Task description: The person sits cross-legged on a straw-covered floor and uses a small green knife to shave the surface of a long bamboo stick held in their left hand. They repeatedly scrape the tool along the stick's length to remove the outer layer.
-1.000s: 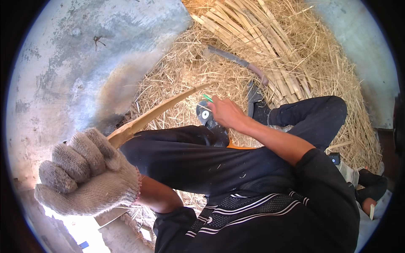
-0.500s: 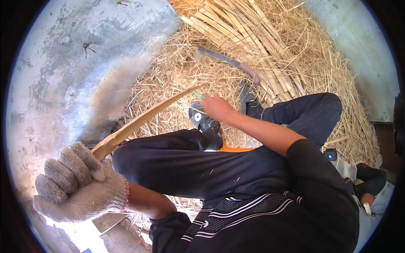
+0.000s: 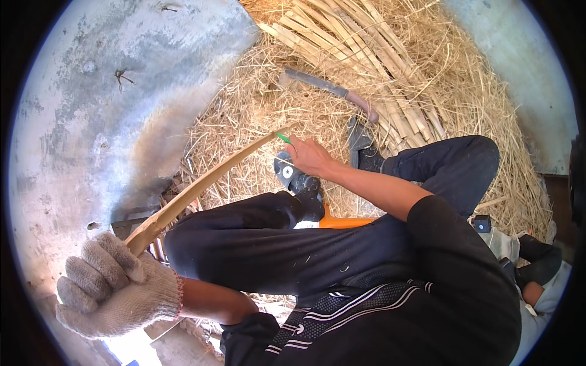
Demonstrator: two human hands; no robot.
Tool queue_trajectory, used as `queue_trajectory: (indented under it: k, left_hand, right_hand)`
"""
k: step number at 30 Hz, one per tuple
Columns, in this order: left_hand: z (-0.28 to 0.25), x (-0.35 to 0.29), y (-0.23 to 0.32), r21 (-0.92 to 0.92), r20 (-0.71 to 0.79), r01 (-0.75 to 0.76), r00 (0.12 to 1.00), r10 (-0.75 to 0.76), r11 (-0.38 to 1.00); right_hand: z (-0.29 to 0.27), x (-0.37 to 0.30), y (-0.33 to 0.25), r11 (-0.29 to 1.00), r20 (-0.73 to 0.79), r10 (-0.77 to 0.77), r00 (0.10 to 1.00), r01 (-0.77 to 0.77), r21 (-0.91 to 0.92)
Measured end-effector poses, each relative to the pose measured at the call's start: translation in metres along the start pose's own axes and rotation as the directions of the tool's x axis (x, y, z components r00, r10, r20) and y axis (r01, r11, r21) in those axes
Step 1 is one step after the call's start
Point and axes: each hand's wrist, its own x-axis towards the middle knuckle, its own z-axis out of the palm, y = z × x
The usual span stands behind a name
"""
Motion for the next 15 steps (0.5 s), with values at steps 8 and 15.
queue_trajectory:
  k: [8, 15]
  left_hand:
    - [-0.005, 0.010, -0.002, 0.083, -0.085, -0.043, 0.995, 0.050, 0.996]
    - [-0.016, -0.006, 0.006, -0.122, 0.172, 0.006, 0.985, 0.015, 0.992]
  right_hand:
    - [0.037, 0.033, 0.035, 0.964, -0.067, -0.090, 0.994, 0.070, -0.256]
    - [0.029, 0.019, 0.142, 0.911, -0.147, 0.099, 0.984, -0.149, -0.385]
